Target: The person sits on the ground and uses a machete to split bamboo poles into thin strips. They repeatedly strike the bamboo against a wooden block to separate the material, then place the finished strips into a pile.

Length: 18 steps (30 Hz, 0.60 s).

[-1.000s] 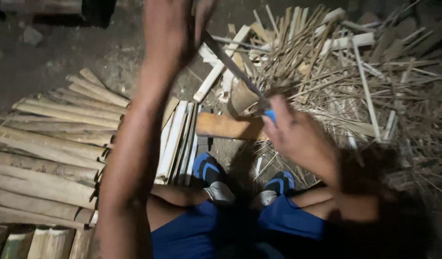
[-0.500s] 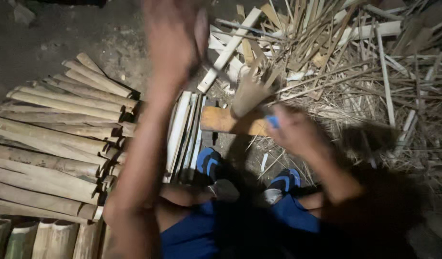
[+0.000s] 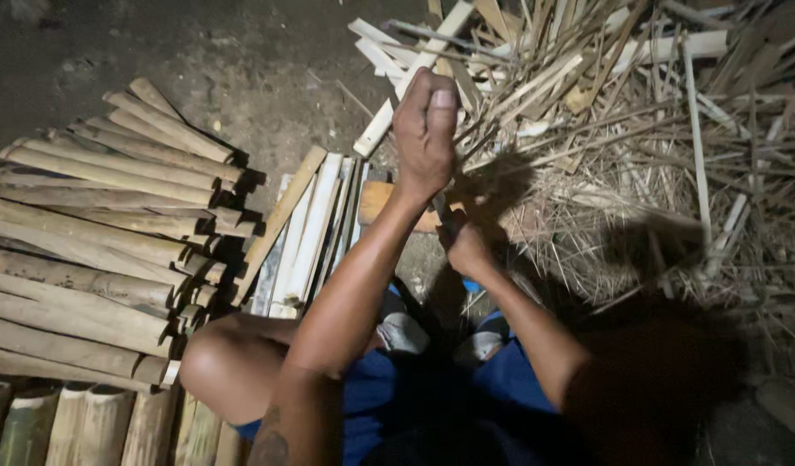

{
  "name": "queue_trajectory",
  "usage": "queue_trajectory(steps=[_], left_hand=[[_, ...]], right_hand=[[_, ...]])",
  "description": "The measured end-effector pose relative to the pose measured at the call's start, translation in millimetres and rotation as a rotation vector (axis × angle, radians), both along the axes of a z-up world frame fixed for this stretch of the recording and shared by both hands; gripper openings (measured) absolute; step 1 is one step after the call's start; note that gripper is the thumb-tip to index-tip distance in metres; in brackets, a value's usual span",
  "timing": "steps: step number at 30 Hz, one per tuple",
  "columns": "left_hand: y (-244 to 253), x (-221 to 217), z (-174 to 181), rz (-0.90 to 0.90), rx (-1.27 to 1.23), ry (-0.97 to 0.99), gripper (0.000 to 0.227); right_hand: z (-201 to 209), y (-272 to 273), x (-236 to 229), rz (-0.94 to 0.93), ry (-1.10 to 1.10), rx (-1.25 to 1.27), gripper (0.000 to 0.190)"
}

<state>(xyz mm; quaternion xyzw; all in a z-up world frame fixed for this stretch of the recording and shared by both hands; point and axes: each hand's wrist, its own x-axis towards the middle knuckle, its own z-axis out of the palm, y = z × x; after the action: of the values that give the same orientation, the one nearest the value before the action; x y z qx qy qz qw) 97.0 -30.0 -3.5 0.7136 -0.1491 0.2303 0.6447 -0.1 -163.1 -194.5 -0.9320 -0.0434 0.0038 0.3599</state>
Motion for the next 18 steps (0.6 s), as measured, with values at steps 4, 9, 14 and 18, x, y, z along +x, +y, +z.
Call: queue_trajectory(steps=[4,9,14,18], left_hand=[[-13,20,2,0.144,0.015,-0.204,0.046],[-34,28,9,0.295,-0.045,-0.408,0.046],[-7,40,23,0.275,-0.038,-0.381,0.045],[18,50,15,0.192,-0.131,-0.393,0.046]], right_hand=[[10,-21,17,0.087,-0.068,-0.229,0.018],[-41,-16,32,0.073,-0.294,-0.294,0.020],[-115,-12,59,0.360,0.464,-0.610,0.023],[-123,-19,20,0.085,0.438,-0.092,0.026]])
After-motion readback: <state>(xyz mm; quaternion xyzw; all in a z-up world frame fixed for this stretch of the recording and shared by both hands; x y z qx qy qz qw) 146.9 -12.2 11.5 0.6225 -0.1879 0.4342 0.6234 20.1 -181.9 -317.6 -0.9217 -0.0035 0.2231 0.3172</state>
